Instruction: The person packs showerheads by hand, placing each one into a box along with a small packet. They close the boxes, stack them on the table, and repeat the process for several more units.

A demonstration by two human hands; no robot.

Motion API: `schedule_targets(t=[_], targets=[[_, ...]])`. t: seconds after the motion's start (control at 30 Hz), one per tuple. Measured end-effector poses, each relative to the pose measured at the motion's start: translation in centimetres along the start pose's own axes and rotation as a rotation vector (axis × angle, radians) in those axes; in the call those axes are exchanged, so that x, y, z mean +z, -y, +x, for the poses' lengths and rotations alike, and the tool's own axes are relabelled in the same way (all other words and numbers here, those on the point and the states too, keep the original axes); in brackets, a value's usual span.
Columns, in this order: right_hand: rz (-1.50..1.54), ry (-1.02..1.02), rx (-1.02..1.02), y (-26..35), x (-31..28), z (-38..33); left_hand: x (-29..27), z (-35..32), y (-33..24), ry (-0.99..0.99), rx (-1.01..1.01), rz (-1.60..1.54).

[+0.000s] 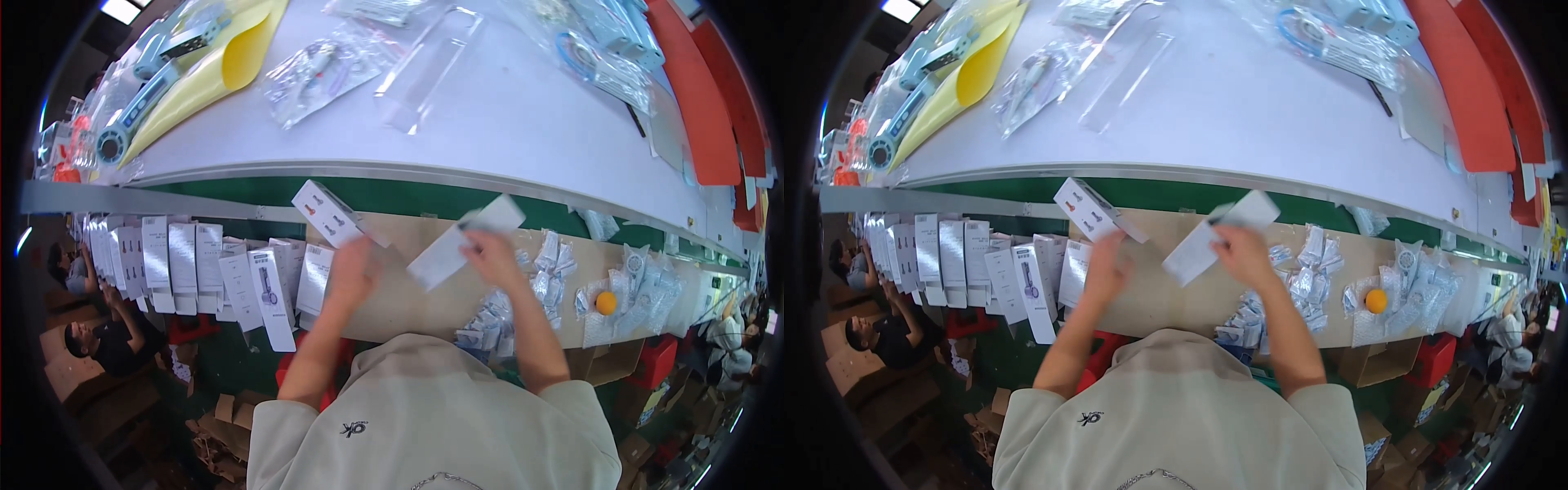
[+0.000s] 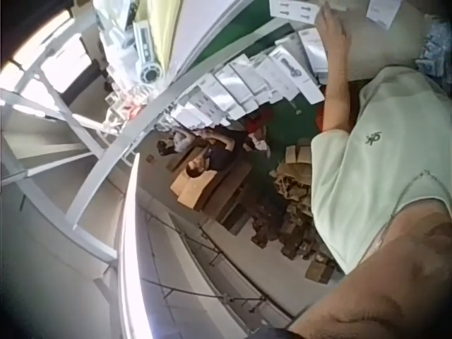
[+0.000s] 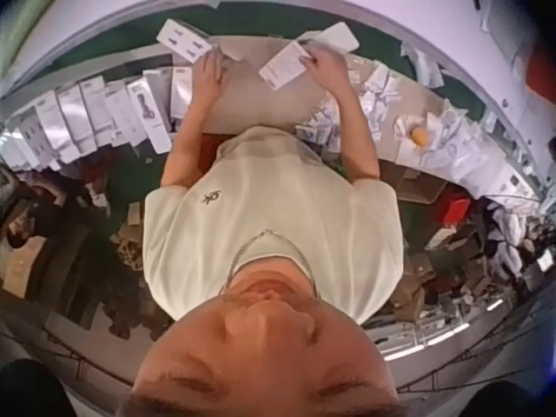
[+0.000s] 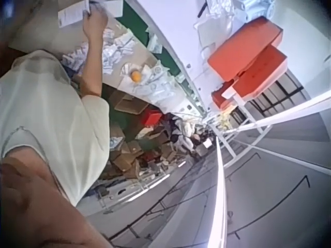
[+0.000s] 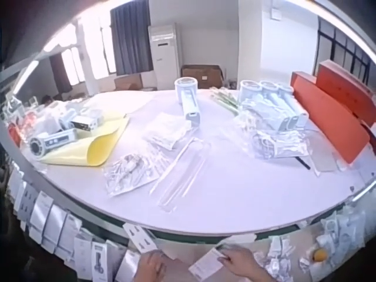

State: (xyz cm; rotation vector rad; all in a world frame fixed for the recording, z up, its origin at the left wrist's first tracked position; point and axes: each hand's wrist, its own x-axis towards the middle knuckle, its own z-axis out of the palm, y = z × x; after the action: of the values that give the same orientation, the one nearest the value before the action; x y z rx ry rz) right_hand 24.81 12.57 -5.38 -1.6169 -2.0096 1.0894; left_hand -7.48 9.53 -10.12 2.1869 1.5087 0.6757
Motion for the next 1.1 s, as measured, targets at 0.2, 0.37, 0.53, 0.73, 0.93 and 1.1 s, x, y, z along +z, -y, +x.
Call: schedule_targets(t=[0.2, 0.37, 0.53, 0.73, 0.93, 1.1], targets=[[-0.549, -0.545, -0.27, -4.8, -7.0, 9.5, -7.1, 6.6, 9.1, 0.21, 0.184, 0.726], [-0.096, -0.702, -0.212, -7.9, -8.3, 8.6, -8.6, 10.0, 8.2, 0.646, 0.079, 0.483], [-0.227, -0.683, -0.101, -21.4, -10.4, 2.2, -8.0, 10.1, -1.1, 0.49, 0.282, 0.244], [-0.627, -0.527, 0.13, -28.1, -10.2, -4.0, 1.5, 6.2, -0.6, 0.822, -0.195, -0.164], [-0.437, -0.145, 0.377, -8.4, -4.0, -5.4, 2.8, 1.3, -3.7, 0.271, -0.069, 0.186], [-0.455, -0.063, 0.334, -3.3, 5.2, -6.2, 5.4, -1.5, -3.3, 0.223, -0.108, 0.415]])
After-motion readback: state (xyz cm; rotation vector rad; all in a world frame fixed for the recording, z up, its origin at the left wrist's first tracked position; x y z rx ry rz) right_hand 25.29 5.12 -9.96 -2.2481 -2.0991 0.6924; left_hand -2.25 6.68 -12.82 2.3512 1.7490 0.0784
